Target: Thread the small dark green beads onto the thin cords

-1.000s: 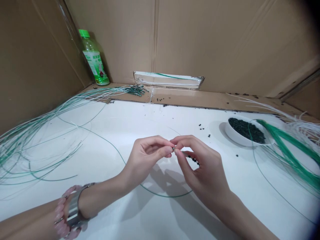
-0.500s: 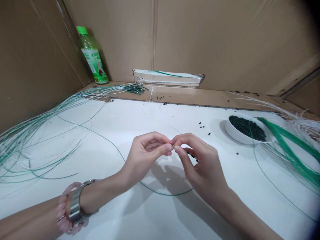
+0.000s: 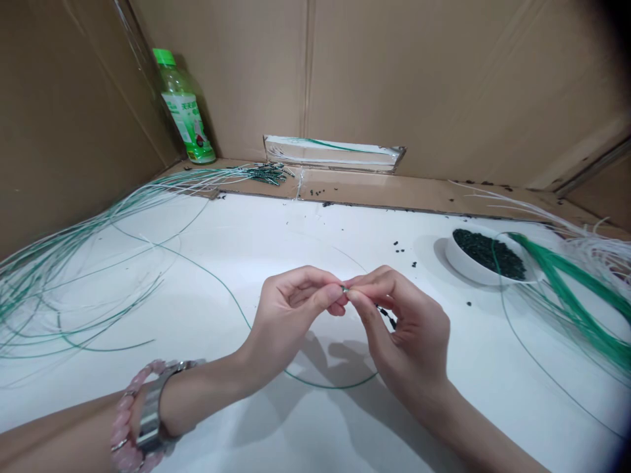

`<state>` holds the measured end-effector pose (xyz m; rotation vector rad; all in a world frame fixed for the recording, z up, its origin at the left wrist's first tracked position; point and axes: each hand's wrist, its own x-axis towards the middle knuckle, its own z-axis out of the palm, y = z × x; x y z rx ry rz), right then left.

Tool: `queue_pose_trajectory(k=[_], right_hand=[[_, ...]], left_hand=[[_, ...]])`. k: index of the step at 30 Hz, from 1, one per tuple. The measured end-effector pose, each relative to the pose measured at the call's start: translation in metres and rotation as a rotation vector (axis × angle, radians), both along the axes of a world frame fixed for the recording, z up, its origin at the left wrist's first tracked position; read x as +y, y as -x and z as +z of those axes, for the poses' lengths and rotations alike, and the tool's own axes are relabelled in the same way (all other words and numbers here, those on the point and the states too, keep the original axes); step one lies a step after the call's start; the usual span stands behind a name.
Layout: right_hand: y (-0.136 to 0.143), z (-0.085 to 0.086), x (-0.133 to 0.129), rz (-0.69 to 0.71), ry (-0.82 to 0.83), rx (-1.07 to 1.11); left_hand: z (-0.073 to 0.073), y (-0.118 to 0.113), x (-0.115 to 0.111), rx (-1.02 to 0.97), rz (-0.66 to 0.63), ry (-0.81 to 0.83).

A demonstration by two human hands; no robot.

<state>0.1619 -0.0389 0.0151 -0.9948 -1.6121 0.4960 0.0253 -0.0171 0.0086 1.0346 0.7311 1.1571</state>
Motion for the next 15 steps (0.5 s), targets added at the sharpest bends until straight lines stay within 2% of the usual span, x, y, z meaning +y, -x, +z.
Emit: queue_pose_trajectory(k=[15], right_hand=[[0.0015, -0.0033, 0.0016, 0.023, -0.054, 0.027]], left_hand=[[0.0012, -0.0031, -0.0032, -0.080, 0.003, 0.055]])
